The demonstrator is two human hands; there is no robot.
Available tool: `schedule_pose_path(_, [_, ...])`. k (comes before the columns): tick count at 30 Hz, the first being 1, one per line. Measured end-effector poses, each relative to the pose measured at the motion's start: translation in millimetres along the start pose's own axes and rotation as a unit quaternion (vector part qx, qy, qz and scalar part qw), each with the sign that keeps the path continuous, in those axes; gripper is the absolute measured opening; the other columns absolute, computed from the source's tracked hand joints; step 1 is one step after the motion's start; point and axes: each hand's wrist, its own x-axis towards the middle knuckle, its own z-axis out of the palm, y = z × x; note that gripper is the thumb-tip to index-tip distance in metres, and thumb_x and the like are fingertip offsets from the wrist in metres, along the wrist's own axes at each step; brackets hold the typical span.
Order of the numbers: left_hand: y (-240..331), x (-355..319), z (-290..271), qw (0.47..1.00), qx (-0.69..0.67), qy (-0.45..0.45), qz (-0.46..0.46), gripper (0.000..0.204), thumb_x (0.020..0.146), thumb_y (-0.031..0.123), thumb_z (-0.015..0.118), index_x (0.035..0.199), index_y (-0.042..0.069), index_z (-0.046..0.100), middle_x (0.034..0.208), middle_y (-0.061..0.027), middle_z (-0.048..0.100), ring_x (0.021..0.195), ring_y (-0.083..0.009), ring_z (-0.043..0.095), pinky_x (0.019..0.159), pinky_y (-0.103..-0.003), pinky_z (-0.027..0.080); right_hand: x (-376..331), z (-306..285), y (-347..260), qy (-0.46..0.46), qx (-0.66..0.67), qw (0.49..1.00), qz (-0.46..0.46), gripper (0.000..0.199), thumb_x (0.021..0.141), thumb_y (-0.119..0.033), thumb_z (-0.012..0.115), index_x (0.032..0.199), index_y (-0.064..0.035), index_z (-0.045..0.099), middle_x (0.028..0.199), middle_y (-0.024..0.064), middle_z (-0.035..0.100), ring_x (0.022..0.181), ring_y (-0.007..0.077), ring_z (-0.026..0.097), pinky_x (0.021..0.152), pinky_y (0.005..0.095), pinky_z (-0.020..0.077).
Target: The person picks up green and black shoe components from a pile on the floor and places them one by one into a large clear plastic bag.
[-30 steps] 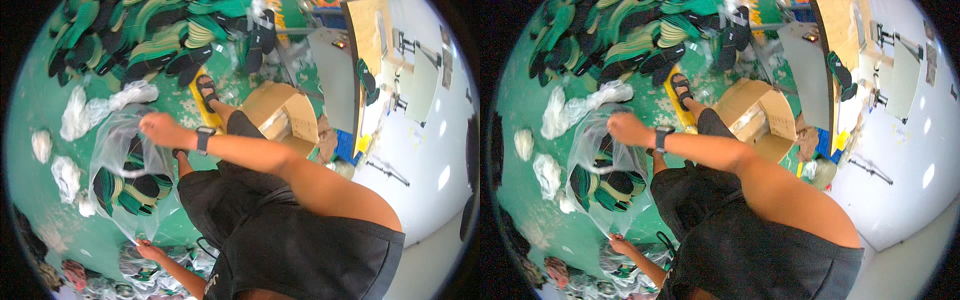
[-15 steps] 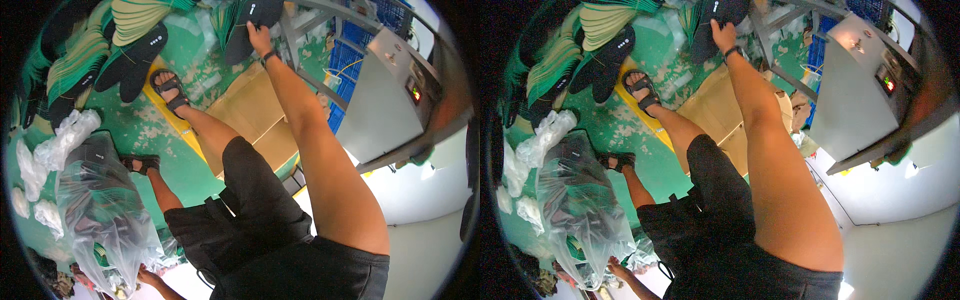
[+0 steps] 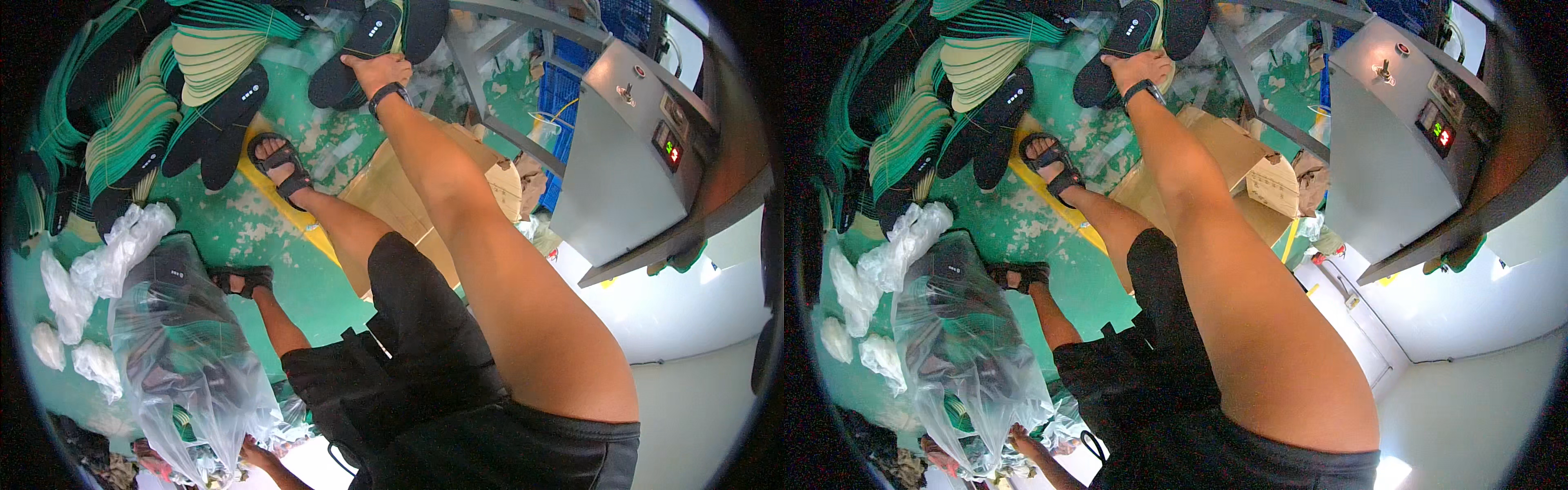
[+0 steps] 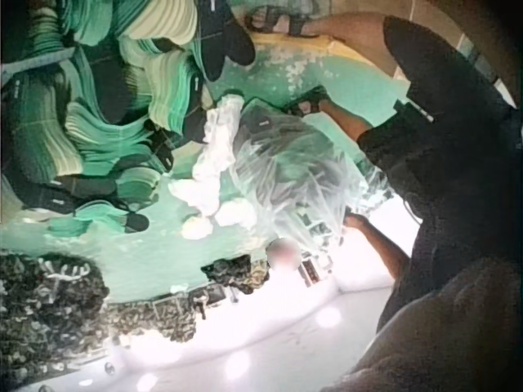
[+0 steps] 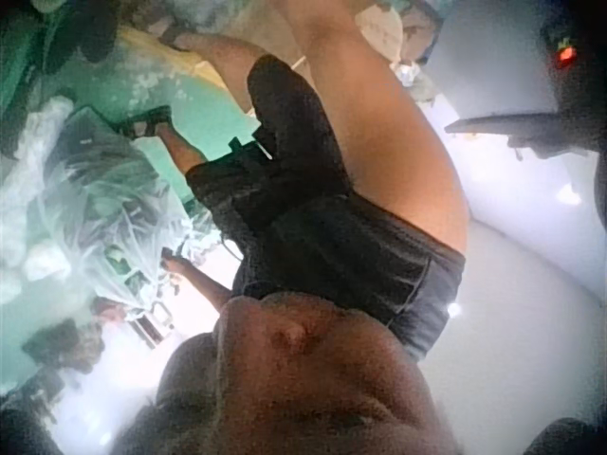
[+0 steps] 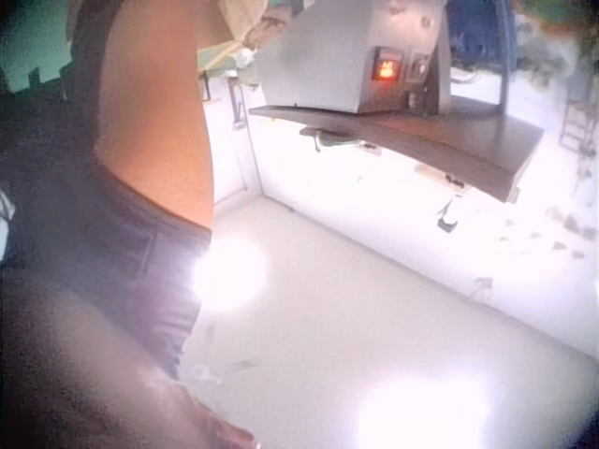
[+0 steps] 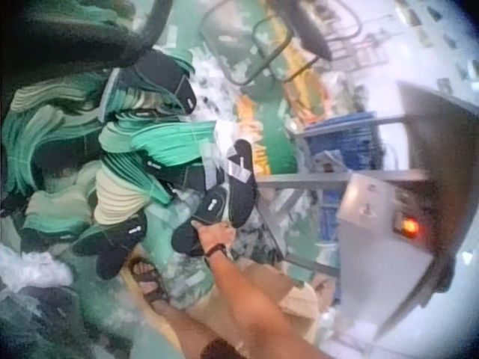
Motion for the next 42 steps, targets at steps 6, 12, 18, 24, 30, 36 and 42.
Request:
schedule_pose_path(6, [36,-12,14,0.999,0.006,-0.005,-0.051,0.034,0.088,0.029,0.055,0.099,-0.003,0.056,0.087,-0.0107,0.060,0.075,-0.0204,0.052,0.072,-0.034,0.042,5,-4,19,-0.009,0.023,0.998,-0.058,0.110,0.060,-0.070,0.066,0.125,0.0133,0.036,0.125,0.0283,0.041,0.121,0.0408,0.036,0.102,0.0473,0.0301])
schedule_pose_path(12, [56,-15,28,0.999,0.009,-0.031,-0.044,0.034,0.085,0.025,0.054,0.099,-0.005,0.053,0.094,-0.0105,0.056,0.082,-0.0208,0.050,0.076,-0.035,0.041,75,-9,56,0.231,0.074,0.961,-0.135,0.085,0.078,-0.059,0.054,0.123,0.0112,0.037,0.122,0.0298,0.044,0.115,0.0455,0.038,0.099,0.0507,0.0296])
schedule_pose_path(18, [-35,19,11,0.991,-0.129,0.009,-0.038,0.028,0.083,0.020,0.054,0.099,-0.004,0.057,0.087,-0.0086,0.058,0.080,-0.0202,0.054,0.075,-0.033,0.045,153,-42,18,0.252,0.011,0.924,-0.286,0.062,0.082,-0.048,0.058,0.104,0.0089,0.050,0.101,0.0255,0.054,0.102,0.0420,0.048,0.092,0.0487,0.0351])
schedule_pose_path(24, [8,10,31,0.995,-0.096,0.013,-0.006,0.014,0.083,0.019,0.054,0.083,0.005,0.054,0.076,-0.0027,0.055,0.063,-0.0137,0.047,0.058,-0.028,0.038,-3,-54,-15,-0.011,0.268,0.825,-0.497,0.014,0.082,-0.010,0.061,0.092,-0.0023,0.056,0.087,0.0063,0.056,0.076,0.0128,0.054,0.067,0.0273,0.0451])
schedule_pose_path(30, [1,-2,28,0.990,-0.137,0.034,0.015,0.010,0.086,0.014,0.051,0.082,0.005,0.053,0.078,-0.0020,0.054,0.066,-0.0134,0.046,0.060,-0.029,0.037,-169,39,-41,-0.183,0.103,0.666,-0.716,0.047,0.070,-0.013,0.061,0.113,0.0041,0.051,0.116,0.0165,0.052,0.108,0.0335,0.048,0.096,0.0399,0.0399])
schedule_pose_path(36, [4,-4,57,0.994,-0.065,0.063,0.065,0.017,0.086,0.015,0.051,0.092,-0.001,0.054,0.089,-0.0077,0.052,0.078,-0.0186,0.048,0.067,-0.032,0.041,-187,98,-131,-0.020,-0.035,0.660,-0.750,0.065,0.068,-0.028,0.070,0.118,0.0059,0.047,0.120,0.0196,0.049,0.117,0.0316,0.044,0.096,0.0386,0.0376])
schedule_pose_path(42, [-9,-15,70,0.990,0.043,0.058,0.123,0.032,0.089,0.023,0.053,0.105,-0.005,0.055,0.102,-0.0170,0.056,0.084,-0.0224,0.049,0.072,-0.034,0.041,-179,93,-131,-0.096,-0.160,0.615,-0.766,0.061,0.065,-0.035,0.074,0.110,0.0005,0.053,0.104,0.0163,0.054,0.107,0.0311,0.049,0.092,0.0405,0.0354])
